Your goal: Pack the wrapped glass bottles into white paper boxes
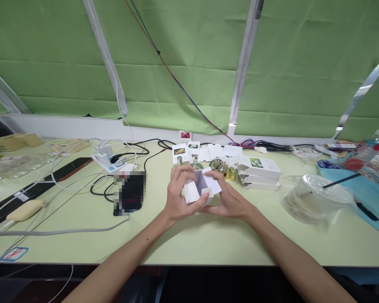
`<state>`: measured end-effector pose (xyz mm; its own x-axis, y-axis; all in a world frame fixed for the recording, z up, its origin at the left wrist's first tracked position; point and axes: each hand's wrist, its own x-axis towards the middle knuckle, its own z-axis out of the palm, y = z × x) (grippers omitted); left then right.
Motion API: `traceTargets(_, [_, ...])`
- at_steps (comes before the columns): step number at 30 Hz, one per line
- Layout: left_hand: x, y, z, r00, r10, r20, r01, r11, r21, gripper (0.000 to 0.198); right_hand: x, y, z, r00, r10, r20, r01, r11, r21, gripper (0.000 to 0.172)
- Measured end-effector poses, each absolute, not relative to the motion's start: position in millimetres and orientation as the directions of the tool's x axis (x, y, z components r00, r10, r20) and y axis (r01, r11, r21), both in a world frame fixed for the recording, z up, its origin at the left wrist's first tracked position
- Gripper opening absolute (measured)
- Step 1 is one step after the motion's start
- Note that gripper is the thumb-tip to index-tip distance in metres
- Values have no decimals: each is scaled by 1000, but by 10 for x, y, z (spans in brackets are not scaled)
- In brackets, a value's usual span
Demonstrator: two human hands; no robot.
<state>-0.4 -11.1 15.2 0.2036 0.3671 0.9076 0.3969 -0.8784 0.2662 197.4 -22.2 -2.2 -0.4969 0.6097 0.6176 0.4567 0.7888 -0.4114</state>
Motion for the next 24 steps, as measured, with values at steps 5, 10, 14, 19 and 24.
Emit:
traceTargets(5, [-4,-109,154,206,371,905,413,-872,264,28,1978,-213,-38,-495,611,618,458,788,-412,93])
traceTargets(10, [-12,-100,142,197,403,894,388,-869,306,28,1979,-224,-19,-491,611,621,458,788,-412,95])
traceTargets(14, [-11,-98,130,173,424,889,351,-870,347,27,1979,-231,-7,-486,616,620,466,783,-412,99])
traceTargets(19, [-9,-98,123,166,454,875,344,-859,380,28,1983,-232,-11,-477,625,618,484,774,-409,106])
traceTargets(24, [-15,-99,126,166,466,869,340,-855,393,30,1984,-230,-9,-475,649,595,498,755,-427,110])
